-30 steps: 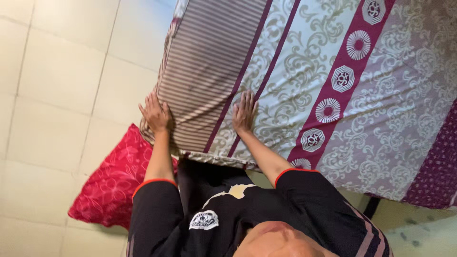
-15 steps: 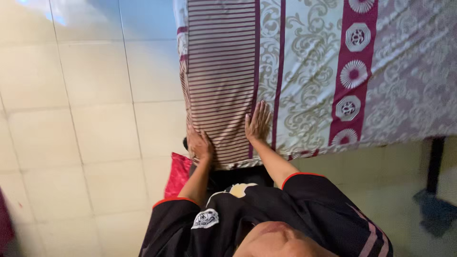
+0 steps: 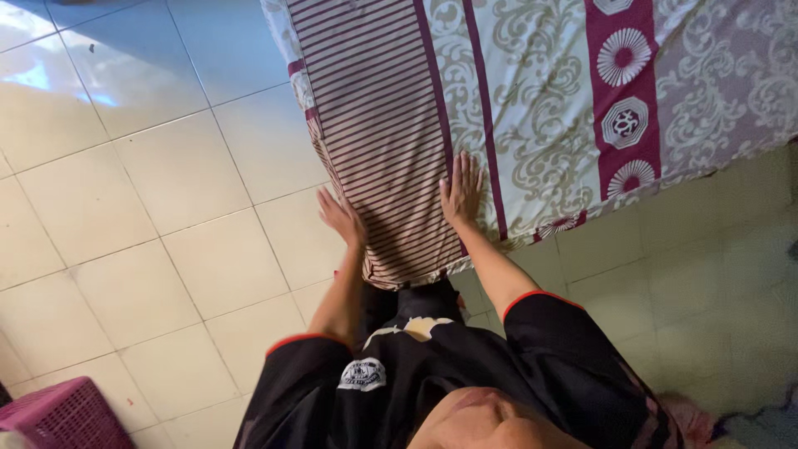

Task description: The person smooths and adjusts a patterned bedsheet on a bed by hand, repeatedly patting and aligning the fabric across the surface. The person also briefly handles a red pillow on the floor.

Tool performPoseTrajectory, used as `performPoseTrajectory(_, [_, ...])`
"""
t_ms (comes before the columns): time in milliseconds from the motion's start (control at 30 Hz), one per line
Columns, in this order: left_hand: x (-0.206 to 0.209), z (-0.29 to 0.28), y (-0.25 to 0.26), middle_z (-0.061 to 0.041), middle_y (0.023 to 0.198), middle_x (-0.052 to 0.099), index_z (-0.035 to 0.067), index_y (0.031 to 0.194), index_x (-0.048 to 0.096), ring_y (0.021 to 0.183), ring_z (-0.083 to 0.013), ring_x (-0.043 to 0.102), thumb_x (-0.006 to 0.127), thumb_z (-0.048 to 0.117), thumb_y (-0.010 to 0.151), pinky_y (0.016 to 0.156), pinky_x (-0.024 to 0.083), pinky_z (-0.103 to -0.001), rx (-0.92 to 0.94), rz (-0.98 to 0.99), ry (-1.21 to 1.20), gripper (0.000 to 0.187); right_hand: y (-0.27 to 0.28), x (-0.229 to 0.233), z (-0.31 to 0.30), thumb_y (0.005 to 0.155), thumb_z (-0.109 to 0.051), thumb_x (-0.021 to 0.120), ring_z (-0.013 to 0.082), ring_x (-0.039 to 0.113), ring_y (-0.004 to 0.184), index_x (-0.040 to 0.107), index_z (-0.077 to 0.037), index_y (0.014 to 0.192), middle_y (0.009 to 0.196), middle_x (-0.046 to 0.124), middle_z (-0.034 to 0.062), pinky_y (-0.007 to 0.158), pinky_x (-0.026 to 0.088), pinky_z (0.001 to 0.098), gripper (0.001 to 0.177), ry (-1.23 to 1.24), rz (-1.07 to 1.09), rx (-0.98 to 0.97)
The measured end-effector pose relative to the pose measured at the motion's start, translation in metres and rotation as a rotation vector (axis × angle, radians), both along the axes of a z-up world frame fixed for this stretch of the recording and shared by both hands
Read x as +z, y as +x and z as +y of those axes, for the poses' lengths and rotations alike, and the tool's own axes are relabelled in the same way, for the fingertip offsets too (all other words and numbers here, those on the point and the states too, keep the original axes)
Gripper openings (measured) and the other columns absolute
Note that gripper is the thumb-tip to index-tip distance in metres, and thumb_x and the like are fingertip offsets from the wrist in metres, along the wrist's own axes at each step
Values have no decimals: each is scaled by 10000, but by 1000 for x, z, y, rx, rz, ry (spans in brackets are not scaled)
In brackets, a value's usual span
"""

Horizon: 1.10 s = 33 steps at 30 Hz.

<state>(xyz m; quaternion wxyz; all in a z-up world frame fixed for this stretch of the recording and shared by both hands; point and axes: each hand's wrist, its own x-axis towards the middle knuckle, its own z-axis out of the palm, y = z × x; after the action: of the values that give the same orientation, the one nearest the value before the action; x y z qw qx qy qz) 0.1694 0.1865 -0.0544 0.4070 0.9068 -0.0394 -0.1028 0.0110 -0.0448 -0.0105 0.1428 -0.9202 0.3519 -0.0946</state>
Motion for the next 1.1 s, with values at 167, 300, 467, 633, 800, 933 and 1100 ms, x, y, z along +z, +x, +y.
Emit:
performPoseTrajectory(167, [-3, -49, 140, -220, 1713, 196, 29, 1613, 326, 1577, -389, 245, 396, 401, 1124, 1269, 112, -635, -174, -163, 76, 619, 19, -14, -28, 1109, -265, 481, 395, 286, 1555, 368, -29, 1599, 1656, 358, 206, 1271, 172, 548, 556, 32, -249, -278])
performPoseTrajectory(300, [12, -75, 215, -227, 1713, 177, 62, 1640, 316, 1580, -397, 216, 465, 392, 1095, 1250, 104, -653, -499, -325, 235, 655, 60, 3, -52, 1103, -233, 486, 353, 396, 1503, 416, -66, 1610, 1644, 439, 197, 1280, 274, 485, 538, 167, -29, -755])
performPoseTrajectory(467, [25, -94, 286, -207, 1714, 203, 159, 1657, 321, 1585, -430, 183, 551, 408, 1100, 1270, 135, -630, -758, -318, 217, 651, 152, 20, 60, 1065, -439, 494, 442, 294, 1503, 357, -9, 1572, 1615, 326, 267, 1228, 204, 604, 679, -91, -62, 55])
performPoseTrajectory(633, [27, -115, 364, -237, 1691, 198, 199, 1655, 330, 1560, -444, 189, 638, 468, 1058, 1237, 143, -646, -869, -416, 239, 724, 233, 25, 92, 1081, -526, 386, 330, 352, 1579, 514, -100, 1517, 1657, 397, 137, 1318, 211, 595, 623, 233, -249, 253])
performPoseTrajectory(800, [7, -146, 422, -280, 1681, 164, 118, 1644, 303, 1566, -465, 168, 664, 503, 1019, 1265, 167, -593, -809, -371, 183, 818, 315, 29, 102, 909, -532, 607, 416, 363, 1460, 537, 77, 1361, 1557, 401, 269, 1181, 244, 618, 762, 25, -96, 91])
performPoseTrajectory(933, [-11, -178, 449, -327, 1638, 122, -74, 1547, 360, 1532, -489, 147, 734, 564, 971, 1242, 123, -599, -562, -477, 161, 938, 337, 38, 117, 966, -254, 737, 392, 435, 1469, 581, 31, 1104, 1541, 464, 229, 1211, 274, 649, 352, -109, -102, 29])
performPoseTrajectory(1100, [-7, -196, 462, -220, 1638, 232, 100, 997, 733, 1539, -420, 169, 744, 326, 941, 1254, 63, -641, -392, -427, 109, 234, 343, 41, 122, 906, -134, 757, 332, 505, 1384, 577, -45, 975, 1445, 541, 149, 1183, 269, 687, 213, -39, -267, -12])
